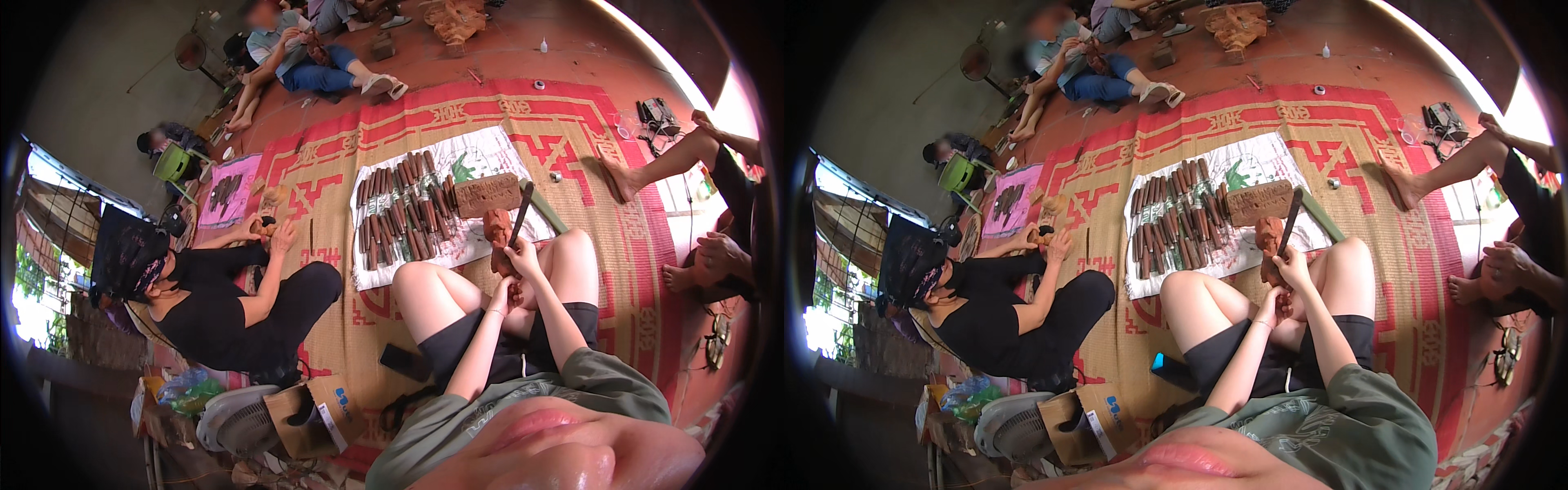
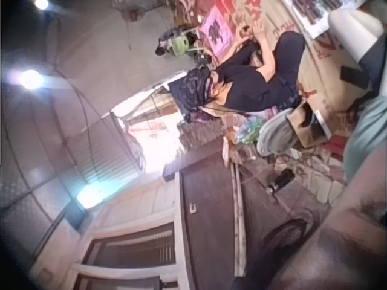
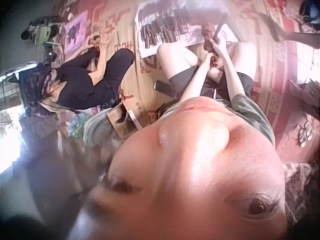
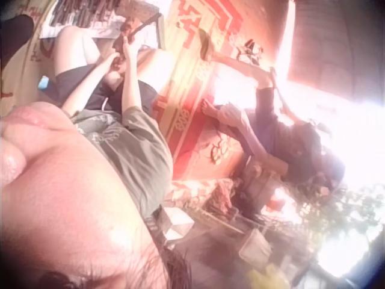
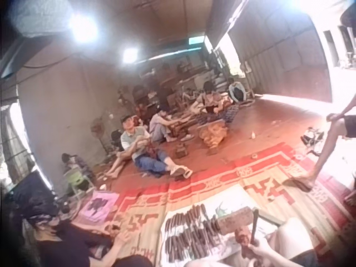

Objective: The person sits on a mat and carves a small reddish-brown wooden object using a knife. They hold the object in one hand and the knife in the other, making repeated carving motions while others work nearby.

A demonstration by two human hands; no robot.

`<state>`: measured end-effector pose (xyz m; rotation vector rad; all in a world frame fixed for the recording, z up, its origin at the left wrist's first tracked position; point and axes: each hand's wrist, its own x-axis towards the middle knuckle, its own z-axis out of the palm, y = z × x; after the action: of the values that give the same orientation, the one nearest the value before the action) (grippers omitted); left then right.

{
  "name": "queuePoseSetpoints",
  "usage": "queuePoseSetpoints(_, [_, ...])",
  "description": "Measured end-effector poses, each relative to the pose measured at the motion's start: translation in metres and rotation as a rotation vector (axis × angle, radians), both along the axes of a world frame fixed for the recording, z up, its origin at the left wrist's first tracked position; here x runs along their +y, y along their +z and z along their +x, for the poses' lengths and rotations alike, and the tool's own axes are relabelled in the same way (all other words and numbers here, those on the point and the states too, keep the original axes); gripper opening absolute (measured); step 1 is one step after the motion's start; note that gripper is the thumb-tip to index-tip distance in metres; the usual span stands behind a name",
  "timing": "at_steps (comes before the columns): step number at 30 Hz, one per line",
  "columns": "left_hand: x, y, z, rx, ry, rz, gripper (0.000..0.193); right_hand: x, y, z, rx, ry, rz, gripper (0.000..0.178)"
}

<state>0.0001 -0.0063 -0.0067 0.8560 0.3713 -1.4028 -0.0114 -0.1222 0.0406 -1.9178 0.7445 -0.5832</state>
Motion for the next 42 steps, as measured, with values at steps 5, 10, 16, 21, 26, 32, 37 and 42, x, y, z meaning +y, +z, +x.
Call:
queuePoseSetpoints(5, [-0.004, 0.009, -0.001, -0.018, -0.005, 0.024, 0.015, -0.006, 0.0, 0.002, -0.022, -0.109, -0.043, 0.022])
queuePoseSetpoints(10, [-0.003, 0.011, 0.001, -0.01, 0.003, 0.032, 0.014, -0.007, -0.003, -0.001, -0.033, -0.008, -0.02, 0.021])
queuePoseSetpoints(16, [-0.002, 0.005, 0.001, -0.009, -0.009, 0.026, 0.012, -0.005, 0.0, 0.0, -0.01, -0.084, -0.083, 0.02])
queuePoseSetpoints(21, [-0.003, 0.014, 0.001, -0.008, -0.005, 0.037, 0.011, 0.0, 0.001, 0.0, -0.022, -0.138, -0.104, 0.018])
queuePoseSetpoints(26, [-0.003, 0.019, -0.001, -0.021, 0.009, 0.007, 0.013, -0.005, -0.002, -0.002, -0.017, -0.226, -0.077, 0.017])
queuePoseSetpoints(32, [-0.001, 0.013, 0.002, -0.014, 0.01, 0.02, 0.012, -0.005, 0.005, 0.0, -0.046, -0.013, 0.005, 0.018])
queuePoseSetpoints(37, [-0.004, 0.018, -0.001, -0.01, 0.016, 0.044, 0.013, -0.004, -0.003, 0.002, -0.027, -0.077, -0.11, 0.02])
queuePoseSetpoints(42, [-0.002, 0.018, 0.002, 0.001, 0.027, 0.033, 0.013, 0.003, 0.0, 0.006, -0.014, -0.112, -0.16, 0.02])
